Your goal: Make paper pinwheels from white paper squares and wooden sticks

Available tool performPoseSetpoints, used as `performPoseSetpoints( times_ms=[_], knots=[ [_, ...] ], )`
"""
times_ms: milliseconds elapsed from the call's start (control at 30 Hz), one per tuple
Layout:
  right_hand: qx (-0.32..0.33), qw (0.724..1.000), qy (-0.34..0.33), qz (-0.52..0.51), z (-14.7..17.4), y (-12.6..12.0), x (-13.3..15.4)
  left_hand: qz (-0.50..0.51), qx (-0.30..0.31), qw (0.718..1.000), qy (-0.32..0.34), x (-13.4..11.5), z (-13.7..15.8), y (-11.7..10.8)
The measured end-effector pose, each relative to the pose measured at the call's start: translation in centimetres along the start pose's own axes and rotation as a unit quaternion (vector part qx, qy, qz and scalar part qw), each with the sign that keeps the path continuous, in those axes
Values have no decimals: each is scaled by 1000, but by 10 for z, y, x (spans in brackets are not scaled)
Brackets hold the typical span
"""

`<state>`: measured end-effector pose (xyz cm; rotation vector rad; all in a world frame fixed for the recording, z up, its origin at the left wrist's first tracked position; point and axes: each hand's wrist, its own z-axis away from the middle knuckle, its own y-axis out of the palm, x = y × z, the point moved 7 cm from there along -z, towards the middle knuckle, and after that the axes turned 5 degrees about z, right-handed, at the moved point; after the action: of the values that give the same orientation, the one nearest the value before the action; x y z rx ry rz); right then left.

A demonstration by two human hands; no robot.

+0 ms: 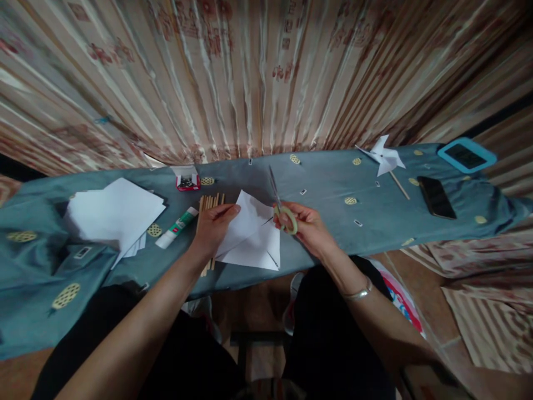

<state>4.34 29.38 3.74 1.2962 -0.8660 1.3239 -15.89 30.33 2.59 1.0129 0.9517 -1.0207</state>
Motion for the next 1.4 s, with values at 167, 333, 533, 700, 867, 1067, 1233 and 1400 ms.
performPoseSetpoints(
  times_ms=[167,333,533,700,867,1067,1233,1400],
  knots=[
    [-34,934,-130,330,8,6,-2,74,12,997,-24,-2,8,3],
    [12,853,-234,467,23,19,10,110,24,991,-75,-1,18,9],
    [9,821,-262,507,24,20,10,145,9,983,-116,5,22,12],
    [4,807,-280,520,27,23,10,138,27,984,-109,5,22,16],
    [-4,812,-264,520,24,23,7,129,27,987,-93,3,22,15],
    [2,811,-275,516,24,28,7,119,22,988,-100,6,22,13],
    [1,813,-275,513,24,30,6,136,22,984,-111,6,24,16],
    [-1,811,-288,510,25,31,7,151,16,981,-118,8,25,17]
  ],
)
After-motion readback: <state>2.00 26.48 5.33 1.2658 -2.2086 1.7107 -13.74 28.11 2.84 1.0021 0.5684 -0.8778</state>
